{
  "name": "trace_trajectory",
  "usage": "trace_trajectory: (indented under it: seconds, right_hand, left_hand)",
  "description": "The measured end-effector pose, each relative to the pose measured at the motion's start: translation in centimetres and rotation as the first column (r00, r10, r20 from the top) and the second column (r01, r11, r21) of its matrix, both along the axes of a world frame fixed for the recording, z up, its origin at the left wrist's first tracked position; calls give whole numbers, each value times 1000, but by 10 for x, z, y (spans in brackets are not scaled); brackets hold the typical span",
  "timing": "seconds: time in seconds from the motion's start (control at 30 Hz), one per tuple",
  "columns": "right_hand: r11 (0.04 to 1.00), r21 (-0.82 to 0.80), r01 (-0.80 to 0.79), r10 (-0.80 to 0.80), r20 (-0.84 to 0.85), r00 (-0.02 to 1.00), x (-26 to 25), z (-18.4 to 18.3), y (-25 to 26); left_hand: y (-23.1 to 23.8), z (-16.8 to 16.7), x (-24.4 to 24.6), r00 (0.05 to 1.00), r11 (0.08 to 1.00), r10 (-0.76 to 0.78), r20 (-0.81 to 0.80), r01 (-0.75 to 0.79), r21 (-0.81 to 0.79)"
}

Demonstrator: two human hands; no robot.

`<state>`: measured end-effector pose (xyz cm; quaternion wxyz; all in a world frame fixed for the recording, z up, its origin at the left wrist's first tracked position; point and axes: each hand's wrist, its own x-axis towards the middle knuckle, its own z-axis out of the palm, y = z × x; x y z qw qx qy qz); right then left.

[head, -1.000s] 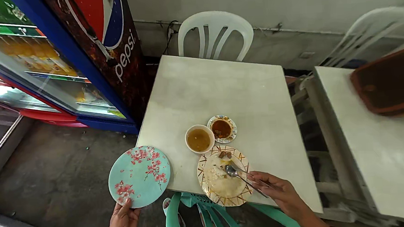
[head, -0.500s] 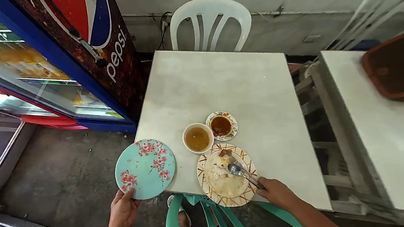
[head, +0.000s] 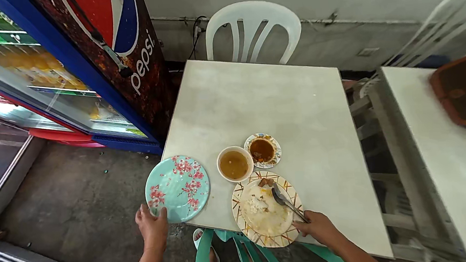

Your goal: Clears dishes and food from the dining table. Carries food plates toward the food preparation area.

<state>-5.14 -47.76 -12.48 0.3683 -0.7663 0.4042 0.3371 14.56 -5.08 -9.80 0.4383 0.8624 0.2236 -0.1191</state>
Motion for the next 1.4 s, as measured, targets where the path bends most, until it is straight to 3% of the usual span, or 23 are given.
trace_trajectory:
  seconds: [0.07, 0.1, 0.17, 0.23, 0.3, 0.37, 0.43, 0.47, 0.57, 0.63, 0.7, 0.77, 0.87, 0.97, 1.07, 1.13, 1.27, 1.4]
  right_hand:
    - [1000, 26, 2, -2, 14, 1000, -4, -1, -6]
    - [999, 41, 16, -17, 30, 999, -8, -2, -9]
    - [985, 106, 135, -144, 84, 986, -16, 2, -9]
    - [936, 203, 288, -315, 117, 942, -19, 11, -8]
    - [890, 279, 361, -407, 125, 905, -22, 20, -12]
    - [858, 327, 396, -453, 118, 884, -26, 28, -18]
    - [826, 376, 420, -493, 120, 862, -31, 34, -23]
    - [806, 407, 429, -516, 128, 847, -31, 37, -24]
    - [781, 477, 403, -533, 174, 828, -21, 51, -23]
    - [852, 420, 311, -445, 268, 855, -5, 56, -23]
    - [959, 230, 163, -245, 394, 886, 16, 62, -26]
    - [996, 64, 62, -85, 483, 871, 37, 72, -27]
    - [992, -122, -40, 103, 578, 810, 61, 86, -19]
    - [956, -169, -240, 290, 661, 692, 72, 92, 5]
    - [844, -300, -444, 527, 617, 585, 82, 98, 46]
    - [783, -370, -501, 622, 499, 603, 93, 97, 60]
    - [773, -370, -515, 626, 317, 713, 115, 91, 44]
    - [791, -401, -462, 592, 313, 743, 118, 78, 19]
  left_hand:
    - [-22, 19, -6, 982, 984, -161, 100, 152, 88]
    - [-35, 25, -10, 960, 968, -252, 123, 251, 22]
    - [-64, 36, -18, 895, 870, -442, -55, 414, -267]
    - [-95, 39, -23, 768, 787, -562, -307, 381, -486]
    - [-120, 33, -32, 641, 756, -610, -466, 293, -586]
    - [-137, 28, -45, 518, 738, -648, -559, 245, -629]
    - [-149, 26, -62, 467, 698, -684, -561, 192, -690]
    - [-153, 28, -69, 495, 666, -688, -531, 139, -733]
    - [-163, 40, -80, 694, 529, -606, -388, -13, -849]
    - [-168, 48, -73, 790, 490, -528, -311, -16, -872]
    - [-170, 54, -57, 834, 487, -483, -268, 2, -873]
    - [-169, 58, -41, 859, 506, -448, -250, 13, -862]
    - [-169, 63, -23, 888, 547, -392, -243, 13, -837]
    - [-168, 64, -11, 905, 557, -348, -243, -9, -831]
    - [-169, 64, -6, 910, 559, -329, -250, -26, -828]
    - [-169, 65, -4, 911, 566, -326, -252, -25, -824]
    - [-160, 63, -2, 919, 571, -301, -254, -39, -820]
    - [-152, 62, 2, 918, 589, -313, -244, -14, -808]
